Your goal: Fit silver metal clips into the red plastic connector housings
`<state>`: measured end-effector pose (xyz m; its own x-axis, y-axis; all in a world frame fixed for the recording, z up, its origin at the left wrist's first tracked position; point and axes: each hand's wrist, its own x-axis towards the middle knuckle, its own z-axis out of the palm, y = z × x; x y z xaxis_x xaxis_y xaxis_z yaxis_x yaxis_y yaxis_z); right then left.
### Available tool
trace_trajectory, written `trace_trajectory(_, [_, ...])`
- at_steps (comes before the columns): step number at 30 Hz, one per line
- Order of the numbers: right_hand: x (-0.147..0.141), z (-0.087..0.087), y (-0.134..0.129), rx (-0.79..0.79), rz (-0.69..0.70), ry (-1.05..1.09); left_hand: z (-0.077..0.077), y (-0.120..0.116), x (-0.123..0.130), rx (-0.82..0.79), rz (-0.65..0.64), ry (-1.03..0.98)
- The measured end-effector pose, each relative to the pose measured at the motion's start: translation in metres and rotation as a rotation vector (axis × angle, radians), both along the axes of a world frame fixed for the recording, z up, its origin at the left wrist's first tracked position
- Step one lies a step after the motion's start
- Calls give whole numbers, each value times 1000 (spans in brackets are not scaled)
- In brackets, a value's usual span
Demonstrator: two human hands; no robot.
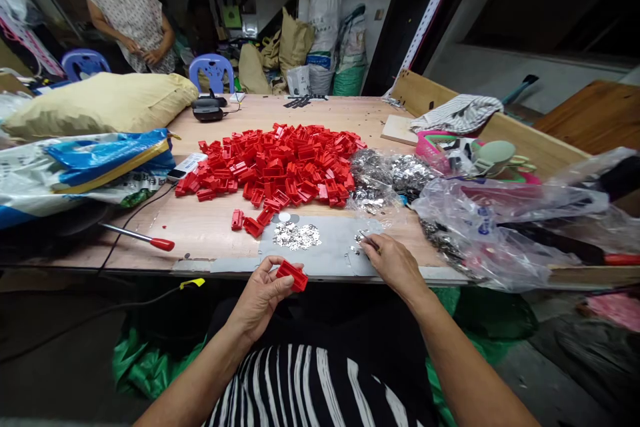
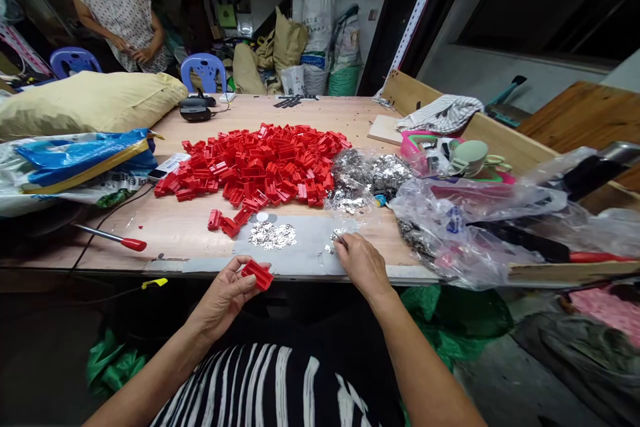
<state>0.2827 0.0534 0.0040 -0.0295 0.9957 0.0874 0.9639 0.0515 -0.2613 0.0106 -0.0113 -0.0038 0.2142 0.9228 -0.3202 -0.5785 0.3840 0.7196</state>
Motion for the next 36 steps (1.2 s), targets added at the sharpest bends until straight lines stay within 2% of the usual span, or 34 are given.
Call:
trace_trajectory(8, [0,-4,-4,11,75,27,-3,3,6,143,92,129])
trace_trajectory(11, [-5,0,-4,58,98,143,-2,3,9,234,140,226])
trace_trajectory(17, [-44,20,-22,-37,326,580,-3,-1,13,444,231,494])
trace_trajectory(20, [-67,27,-35,-30,396,643,-4,-1,14,538,247,648])
trace_trajectory(24, [-84,31,-42,32,485,614,-4,-2,12,659,271,800])
trace_trajectory(30, [-90,25,-41,51,537,590,-4,-4,12,785,294,871])
trace_trajectory(36, [-96,22,-41,-32,490,763,-4,-6,13,751,337,823])
